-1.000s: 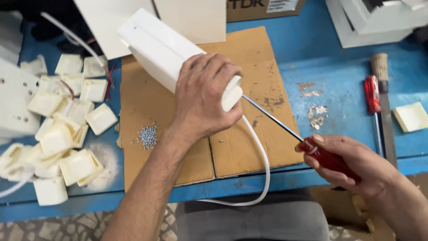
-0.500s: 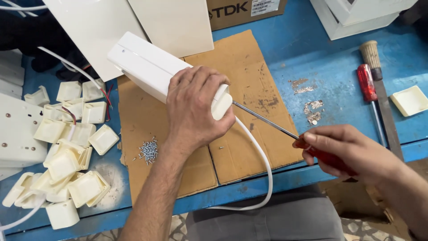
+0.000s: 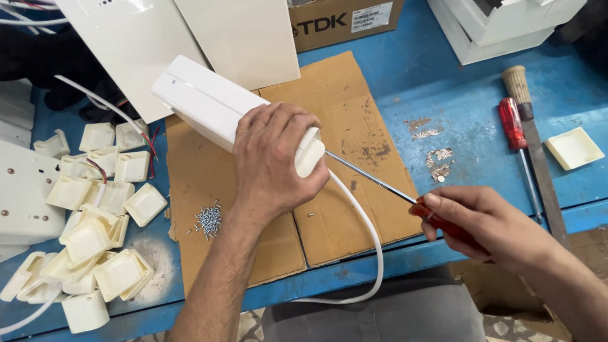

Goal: The person attaches a white plastic end cover to a white metal enclosure, driving its screws with a red-handled screwdriver while holding the box steady. They then move the finished enclosure aside, reposition the cable, and begin fastening a cover onto another enclosure.

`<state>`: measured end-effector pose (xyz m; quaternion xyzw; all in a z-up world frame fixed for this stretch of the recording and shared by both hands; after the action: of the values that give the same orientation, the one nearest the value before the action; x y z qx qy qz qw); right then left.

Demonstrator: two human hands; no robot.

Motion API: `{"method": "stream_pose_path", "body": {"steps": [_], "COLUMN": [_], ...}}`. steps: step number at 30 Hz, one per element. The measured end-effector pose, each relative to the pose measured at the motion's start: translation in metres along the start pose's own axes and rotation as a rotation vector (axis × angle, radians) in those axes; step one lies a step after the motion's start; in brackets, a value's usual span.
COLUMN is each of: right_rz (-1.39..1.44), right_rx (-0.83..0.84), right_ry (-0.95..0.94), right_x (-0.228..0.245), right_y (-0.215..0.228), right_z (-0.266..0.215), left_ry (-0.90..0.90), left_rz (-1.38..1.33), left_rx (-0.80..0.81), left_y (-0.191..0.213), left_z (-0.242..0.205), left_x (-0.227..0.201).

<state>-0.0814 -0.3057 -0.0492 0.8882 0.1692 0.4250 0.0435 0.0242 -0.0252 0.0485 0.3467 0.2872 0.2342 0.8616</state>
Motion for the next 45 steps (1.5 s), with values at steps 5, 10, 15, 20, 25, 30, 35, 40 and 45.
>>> {"method": "stream_pose_path", "body": {"steps": [5,10,15,20,25,30,35,40,45], "right_rz": [0.142,-0.473,-0.180,0.344,0.094,-0.557,0.025,0.361,-0.484], "right_rx": [0.061,-0.395,-0.201,0.170,0.104,-0.490,-0.084,0.230,-0.385], "right_ry": [0.054,0.693,0.222,0.053,0.175,0.798,0.125,-0.073,0.594], "right_x": [0.011,0.034,0.045,0.009,-0.004,0.037,0.011,0.000,0.020], "right_y": [0.000,-0.003,-0.004,-0.004,0.003,-0.007,0.008,-0.001,0.005], "right_z": [0.000,-0.029,-0.018,0.010,0.003,-0.043,0.003,0.009,-0.020], "left_ry": [0.007,-0.013,0.007,0.018,0.010,0.011,0.017,0.008,0.011], "left_rz": [0.000,0.003,-0.005,-0.003,-0.026,-0.014,-0.014,-0.020,-0.014], "left_rx": [0.002,-0.007,-0.020,-0.036,-0.034,-0.027,-0.022,-0.024,-0.026], "left_y": [0.001,0.001,0.000,0.001,-0.001,-0.001,-0.001,0.001,0.002], "left_z": [0.000,-0.002,0.001,0.000,0.000,0.000,0.000,0.001,0.001], "left_x": [0.001,0.001,0.002,0.001,0.000,0.002,0.002,-0.002,-0.002]}}
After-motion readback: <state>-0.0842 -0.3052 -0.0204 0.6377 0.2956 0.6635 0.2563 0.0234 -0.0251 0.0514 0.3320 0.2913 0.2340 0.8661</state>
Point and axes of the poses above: each hand's wrist, its own z-axis towards the middle knuckle, its own y-axis out of the back of the hand, x = y × z, the point moved 5 cm from there along z, towards the middle knuckle, and after that the axes turned 7 degrees about -z, right-handed, at the moved point
